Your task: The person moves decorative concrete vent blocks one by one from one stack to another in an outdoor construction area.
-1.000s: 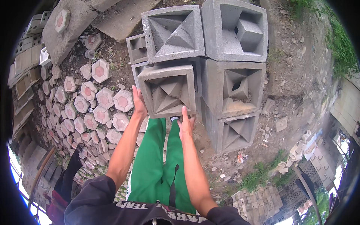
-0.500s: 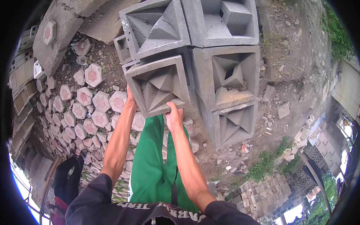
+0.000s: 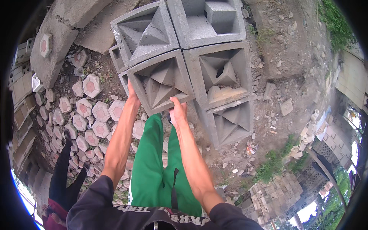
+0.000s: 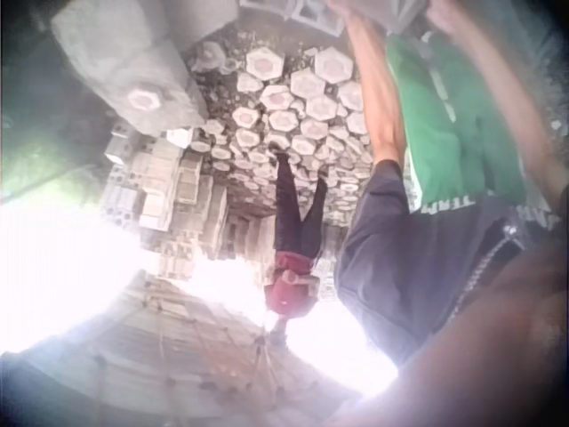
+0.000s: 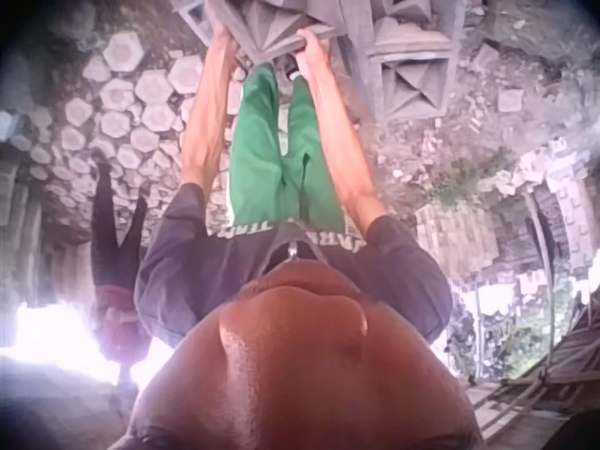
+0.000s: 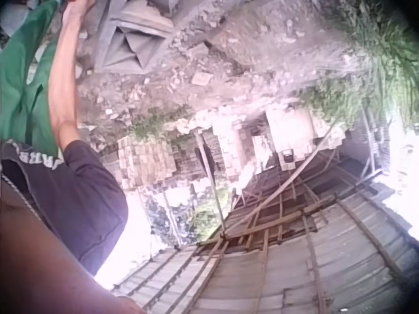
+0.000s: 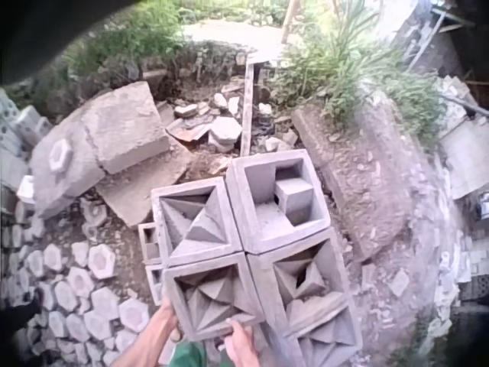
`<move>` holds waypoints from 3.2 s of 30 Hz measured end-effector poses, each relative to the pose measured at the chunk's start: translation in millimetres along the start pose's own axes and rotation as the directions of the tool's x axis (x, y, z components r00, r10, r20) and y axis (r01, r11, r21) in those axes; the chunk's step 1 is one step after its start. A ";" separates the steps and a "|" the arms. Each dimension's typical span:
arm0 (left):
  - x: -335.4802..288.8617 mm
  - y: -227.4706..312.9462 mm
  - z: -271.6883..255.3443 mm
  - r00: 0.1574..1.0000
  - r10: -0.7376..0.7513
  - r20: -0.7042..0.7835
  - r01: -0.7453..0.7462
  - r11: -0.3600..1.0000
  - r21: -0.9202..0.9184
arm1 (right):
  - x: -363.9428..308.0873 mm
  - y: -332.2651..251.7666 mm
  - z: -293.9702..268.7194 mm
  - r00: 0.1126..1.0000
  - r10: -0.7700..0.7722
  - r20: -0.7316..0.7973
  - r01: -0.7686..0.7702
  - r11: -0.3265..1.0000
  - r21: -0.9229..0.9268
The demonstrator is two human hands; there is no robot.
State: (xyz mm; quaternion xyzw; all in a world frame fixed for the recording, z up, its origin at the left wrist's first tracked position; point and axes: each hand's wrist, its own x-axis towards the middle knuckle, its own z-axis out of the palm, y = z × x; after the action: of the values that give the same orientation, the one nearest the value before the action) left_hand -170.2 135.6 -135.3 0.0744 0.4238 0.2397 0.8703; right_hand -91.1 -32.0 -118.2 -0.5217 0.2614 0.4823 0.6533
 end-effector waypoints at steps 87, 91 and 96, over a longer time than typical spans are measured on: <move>-665.6 -998.9 298.0 -0.234 -0.829 -0.508 -0.848 -0.082 0.524 | -589.9 -99.5 -741.0 -0.003 0.382 -0.924 0.985 0.158 0.063; -719.4 -1027.1 251.4 -0.293 -0.790 -0.539 -0.813 -0.091 0.575 | -620.5 -67.3 -799.1 -0.039 0.370 -0.928 0.995 0.096 -0.004; -796.7 -1066.6 203.3 -0.293 -0.669 -0.683 -0.858 -0.132 0.497 | -697.1 -12.9 -882.6 -0.149 0.372 -0.916 0.981 0.173 -0.089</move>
State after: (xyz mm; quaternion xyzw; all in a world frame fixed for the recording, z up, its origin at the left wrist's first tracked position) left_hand -54.3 -1164.3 197.2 -0.4589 0.4333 0.7313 -0.2585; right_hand -214.3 -1105.4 194.8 -0.2857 0.5814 -0.5344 0.5430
